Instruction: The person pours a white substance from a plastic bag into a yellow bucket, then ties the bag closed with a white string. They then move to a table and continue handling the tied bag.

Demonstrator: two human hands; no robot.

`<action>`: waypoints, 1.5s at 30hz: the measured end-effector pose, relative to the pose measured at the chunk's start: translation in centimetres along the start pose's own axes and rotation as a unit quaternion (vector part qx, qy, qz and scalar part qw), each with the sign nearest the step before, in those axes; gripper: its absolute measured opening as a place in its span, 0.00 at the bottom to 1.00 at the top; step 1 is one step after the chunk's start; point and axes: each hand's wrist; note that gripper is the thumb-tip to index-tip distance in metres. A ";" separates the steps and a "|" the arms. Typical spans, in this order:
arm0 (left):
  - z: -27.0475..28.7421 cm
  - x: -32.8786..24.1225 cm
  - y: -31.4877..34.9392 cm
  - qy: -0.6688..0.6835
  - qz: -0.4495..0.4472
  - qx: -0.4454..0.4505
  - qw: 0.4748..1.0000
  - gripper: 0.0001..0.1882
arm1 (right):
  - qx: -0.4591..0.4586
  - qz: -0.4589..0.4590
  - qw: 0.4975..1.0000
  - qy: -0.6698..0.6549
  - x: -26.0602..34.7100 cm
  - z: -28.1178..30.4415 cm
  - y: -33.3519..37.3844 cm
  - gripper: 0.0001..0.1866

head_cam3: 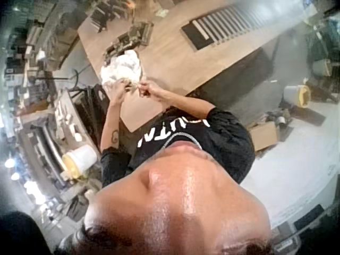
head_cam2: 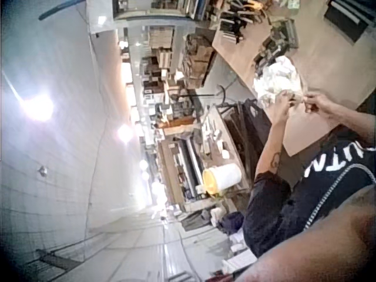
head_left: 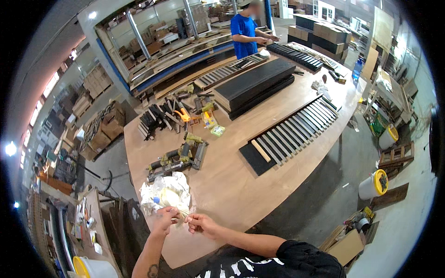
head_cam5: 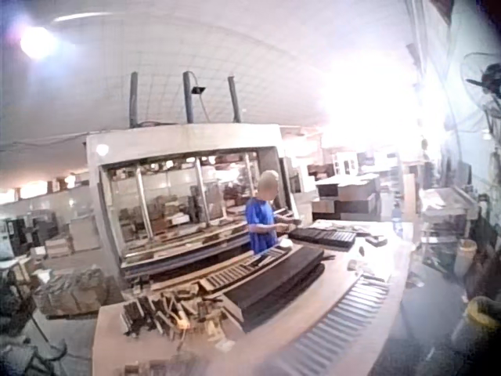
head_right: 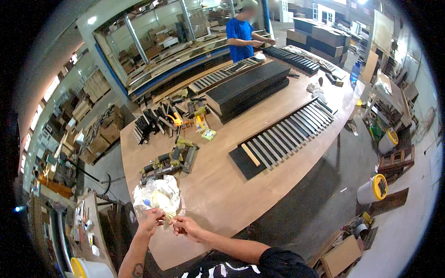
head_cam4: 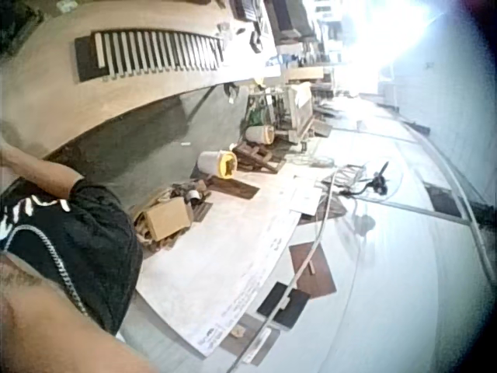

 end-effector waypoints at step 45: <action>-13.3 18.2 -0.9 0.511 0.232 0.053 0.826 0.08 | -0.018 0.175 0.320 0.931 0.6 5.3 4.8 0.08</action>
Point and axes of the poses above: each hand's wrist, its own y-axis away from the middle knuckle, its own z-axis out of the back of the hand, x = y × z, and after that the axes turned 5 degrees about -x, right-handed
